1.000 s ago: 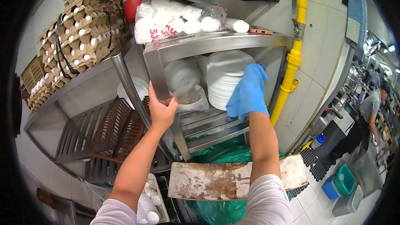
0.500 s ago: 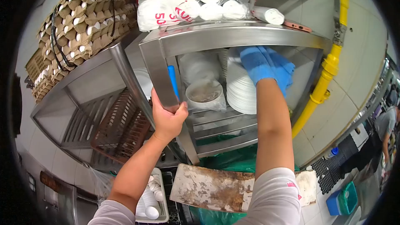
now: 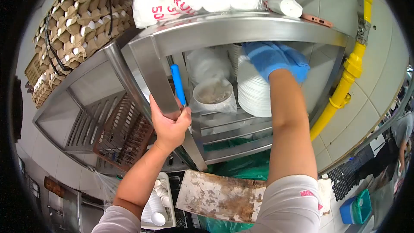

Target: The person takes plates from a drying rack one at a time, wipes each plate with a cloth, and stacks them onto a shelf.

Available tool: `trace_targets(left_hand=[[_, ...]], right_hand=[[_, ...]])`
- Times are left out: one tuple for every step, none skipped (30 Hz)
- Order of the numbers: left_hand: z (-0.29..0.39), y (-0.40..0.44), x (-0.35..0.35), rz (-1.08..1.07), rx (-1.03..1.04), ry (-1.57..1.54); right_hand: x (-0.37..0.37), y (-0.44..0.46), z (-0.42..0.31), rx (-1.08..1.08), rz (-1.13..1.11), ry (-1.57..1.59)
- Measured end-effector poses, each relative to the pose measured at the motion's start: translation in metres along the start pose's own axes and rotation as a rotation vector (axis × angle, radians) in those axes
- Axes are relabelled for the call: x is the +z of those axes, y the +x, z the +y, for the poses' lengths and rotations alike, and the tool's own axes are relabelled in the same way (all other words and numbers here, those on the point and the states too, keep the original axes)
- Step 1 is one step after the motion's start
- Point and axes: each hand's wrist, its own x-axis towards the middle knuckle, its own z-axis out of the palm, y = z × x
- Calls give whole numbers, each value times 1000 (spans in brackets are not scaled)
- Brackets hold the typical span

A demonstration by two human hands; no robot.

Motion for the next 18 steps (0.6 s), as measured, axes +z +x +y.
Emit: trace_targets(left_hand=[[0,0,-1,18,-3,11],[0,2,-3,24,-2,20],[-1,5,-2,21,40,38],[2,5,0,17,78,48],[9,3,0,4,-16,-43],[12,6,-1,14,-14,-59],[12,8,-1,25,43,8],[13,8,0,27,96,70],[15,6,-1,-1,56,51],[17,7,-2,-1,51,22],[16,6,-1,2,31,18],[15,6,-1,0,8,15],[10,7,0,15,42,28],[13,7,0,27,26,14],[13,6,1,39,17,41],[13,6,1,48,8,72],[16,6,1,50,36,122],[20,7,0,53,59,175]], right_hand=[[0,-2,-2,5,-4,6],[0,-3,-5,20,-14,11],[-2,-5,-6,29,-18,25],[-6,-9,-7,45,-23,31],[-12,-13,-10,61,-21,40],[-19,-19,-13,73,-19,69],[-26,-28,-18,90,-23,86],[-34,-38,-21,111,-25,122],[-44,-47,-23,136,-20,166],[-58,-61,-32,162,-20,212],[-74,-79,-42,199,-29,271],[-93,-101,-54,257,-45,351],[-112,-126,-67,333,-67,448],[-139,-154,-85,449,-94,580],[-125,-184,-74,174,-3,1133],[-111,-219,-63,-143,104,1664],[-119,-252,-72,-204,113,1714],[-130,-285,-86,-196,138,1623]])
